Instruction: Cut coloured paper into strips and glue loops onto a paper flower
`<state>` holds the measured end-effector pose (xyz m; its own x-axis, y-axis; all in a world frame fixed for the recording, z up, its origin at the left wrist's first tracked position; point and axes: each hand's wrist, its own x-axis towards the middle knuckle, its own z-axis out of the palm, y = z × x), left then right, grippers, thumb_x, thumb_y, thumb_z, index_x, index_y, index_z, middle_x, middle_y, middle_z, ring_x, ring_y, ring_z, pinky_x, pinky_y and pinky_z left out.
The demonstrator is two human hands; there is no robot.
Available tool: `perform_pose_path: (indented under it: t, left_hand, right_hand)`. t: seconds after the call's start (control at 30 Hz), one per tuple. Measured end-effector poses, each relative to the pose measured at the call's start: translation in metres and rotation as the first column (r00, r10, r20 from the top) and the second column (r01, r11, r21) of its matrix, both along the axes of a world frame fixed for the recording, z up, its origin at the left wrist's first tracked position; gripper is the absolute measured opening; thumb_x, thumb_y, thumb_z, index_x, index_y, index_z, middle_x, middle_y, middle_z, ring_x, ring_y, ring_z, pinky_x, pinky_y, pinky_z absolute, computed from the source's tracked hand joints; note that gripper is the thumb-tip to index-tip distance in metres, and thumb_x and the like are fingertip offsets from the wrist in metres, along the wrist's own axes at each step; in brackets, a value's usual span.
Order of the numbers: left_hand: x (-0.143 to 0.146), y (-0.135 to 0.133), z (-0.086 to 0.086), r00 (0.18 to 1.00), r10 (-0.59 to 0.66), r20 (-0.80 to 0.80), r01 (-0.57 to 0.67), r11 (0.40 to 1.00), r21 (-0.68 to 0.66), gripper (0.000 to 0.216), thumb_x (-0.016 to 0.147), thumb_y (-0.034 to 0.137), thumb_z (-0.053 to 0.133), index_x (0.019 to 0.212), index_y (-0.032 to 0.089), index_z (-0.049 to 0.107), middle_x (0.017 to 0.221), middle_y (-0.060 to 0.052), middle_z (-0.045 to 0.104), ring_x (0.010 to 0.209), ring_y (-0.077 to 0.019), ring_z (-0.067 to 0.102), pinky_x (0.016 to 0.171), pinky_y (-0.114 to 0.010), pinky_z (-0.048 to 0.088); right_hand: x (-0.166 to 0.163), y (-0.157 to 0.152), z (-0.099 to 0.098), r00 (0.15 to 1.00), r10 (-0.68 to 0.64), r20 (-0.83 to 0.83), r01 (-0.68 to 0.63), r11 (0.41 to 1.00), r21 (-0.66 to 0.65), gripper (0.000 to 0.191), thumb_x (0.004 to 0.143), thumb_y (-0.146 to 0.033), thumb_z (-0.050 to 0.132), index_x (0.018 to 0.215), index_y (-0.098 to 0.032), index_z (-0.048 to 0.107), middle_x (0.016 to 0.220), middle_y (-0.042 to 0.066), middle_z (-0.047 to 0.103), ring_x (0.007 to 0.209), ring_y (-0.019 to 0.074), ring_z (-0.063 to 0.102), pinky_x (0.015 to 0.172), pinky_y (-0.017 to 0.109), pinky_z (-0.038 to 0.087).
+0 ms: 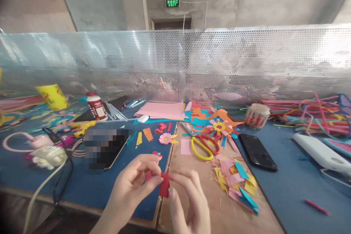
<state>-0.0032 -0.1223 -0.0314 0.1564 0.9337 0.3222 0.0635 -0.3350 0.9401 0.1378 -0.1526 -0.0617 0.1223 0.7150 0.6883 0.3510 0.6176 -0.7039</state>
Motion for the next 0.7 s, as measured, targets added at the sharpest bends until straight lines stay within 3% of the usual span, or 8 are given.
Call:
perform_pose_path:
  t: [0.2, 0.3, 0.43, 0.5, 0.57, 0.6, 0.67, 0.7]
  left_hand:
    - [-0.009, -0.001, -0.011, 0.981, 0.012, -0.192, 0.058, 0.935, 0.35, 0.041, 0.081, 0.014, 0.061, 0.115, 0.031, 0.047, 0.08, 0.007, 0.068, 0.079, -0.0099, 0.062, 0.084, -0.023, 0.042]
    - [-0.009, 0.0, -0.012, 0.976, 0.013, -0.216, 0.086, 0.892, 0.444, 0.045, 0.081, 0.011, 0.061, 0.117, 0.031, 0.045, 0.081, 0.007, 0.069, 0.078, -0.0101, 0.062, 0.082, -0.023, 0.042]
    - [-0.008, 0.0, -0.011, 0.973, 0.036, -0.228, 0.068, 0.899, 0.432, 0.047, 0.081, 0.012, 0.061, 0.122, 0.03, 0.045, 0.095, 0.002, 0.067, 0.09, -0.0132, 0.061, 0.088, -0.027, 0.042]
    - [-0.012, 0.001, -0.011, 0.979, 0.082, -0.187, 0.009, 0.898, 0.441, 0.029, 0.083, 0.014, 0.055, 0.109, 0.026, 0.054, 0.102, -0.003, 0.063, 0.095, -0.016, 0.058, 0.084, -0.029, 0.043]
    - [-0.022, 0.003, -0.01, 0.99, 0.085, -0.116, -0.025, 0.897, 0.441, 0.012, 0.086, 0.017, 0.049, 0.081, 0.021, 0.058, 0.087, -0.003, 0.062, 0.082, -0.0157, 0.058, 0.07, -0.027, 0.044]
    - [-0.029, 0.004, -0.009, 0.992, 0.069, -0.106, -0.019, 0.91, 0.414, 0.019, 0.087, 0.019, 0.046, 0.071, 0.02, 0.055, 0.073, -0.001, 0.06, 0.071, -0.0145, 0.057, 0.063, -0.026, 0.042]
    - [-0.045, 0.008, -0.003, 0.988, 0.042, -0.151, 0.007, 0.951, 0.308, 0.025, 0.089, 0.027, 0.041, 0.071, 0.02, 0.056, 0.061, 0.001, 0.057, 0.061, -0.0143, 0.054, 0.06, -0.027, 0.04]
    - [-0.052, 0.01, 0.001, 0.981, 0.049, -0.19, 0.0, 0.968, 0.25, 0.027, 0.091, 0.031, 0.037, 0.082, 0.02, 0.06, 0.066, 0.0, 0.061, 0.066, -0.0158, 0.057, 0.065, -0.028, 0.041]
  right_hand:
    - [0.018, 0.012, 0.012, 0.995, 0.096, 0.019, -0.095, 0.992, -0.078, 0.005, 0.081, -0.025, 0.057, 0.079, -0.022, 0.06, 0.116, 0.009, 0.051, 0.117, 0.0259, 0.046, 0.093, 0.039, 0.043]
    - [0.019, 0.014, 0.015, 0.987, 0.157, 0.007, -0.155, 0.978, -0.136, 0.007, 0.079, -0.023, 0.057, 0.073, -0.022, 0.057, 0.122, 0.008, 0.048, 0.124, 0.028, 0.038, 0.098, 0.046, 0.036]
    - [0.021, 0.015, 0.014, 0.985, 0.171, 0.018, -0.167, 0.975, -0.146, 0.009, 0.081, -0.022, 0.055, 0.072, -0.023, 0.054, 0.123, 0.006, 0.046, 0.124, 0.0285, 0.035, 0.099, 0.053, 0.032]
    - [0.026, 0.016, 0.012, 0.987, 0.159, 0.035, -0.153, 0.979, -0.138, 0.008, 0.082, -0.024, 0.054, 0.074, -0.024, 0.054, 0.122, 0.006, 0.046, 0.125, 0.0292, 0.035, 0.098, 0.054, 0.032]
    - [0.034, 0.017, 0.01, 0.988, 0.132, 0.075, -0.12, 0.983, -0.139, 0.007, 0.083, -0.025, 0.053, 0.076, -0.024, 0.053, 0.124, 0.008, 0.044, 0.125, 0.0299, 0.033, 0.097, 0.054, 0.033]
    - [0.038, 0.018, 0.009, 0.987, 0.117, 0.106, -0.102, 0.985, -0.14, 0.006, 0.083, -0.025, 0.053, 0.077, -0.023, 0.053, 0.125, 0.008, 0.043, 0.126, 0.0302, 0.033, 0.096, 0.054, 0.034]
    - [0.047, 0.018, 0.009, 0.982, 0.086, 0.169, -0.065, 0.99, -0.127, 0.006, 0.083, -0.024, 0.053, 0.077, -0.023, 0.052, 0.125, 0.009, 0.042, 0.124, 0.0305, 0.035, 0.096, 0.053, 0.035]
    - [0.051, 0.017, 0.009, 0.979, 0.068, 0.192, -0.047, 0.993, -0.112, 0.006, 0.083, -0.023, 0.052, 0.077, -0.023, 0.052, 0.125, 0.009, 0.042, 0.123, 0.0305, 0.036, 0.095, 0.052, 0.035]
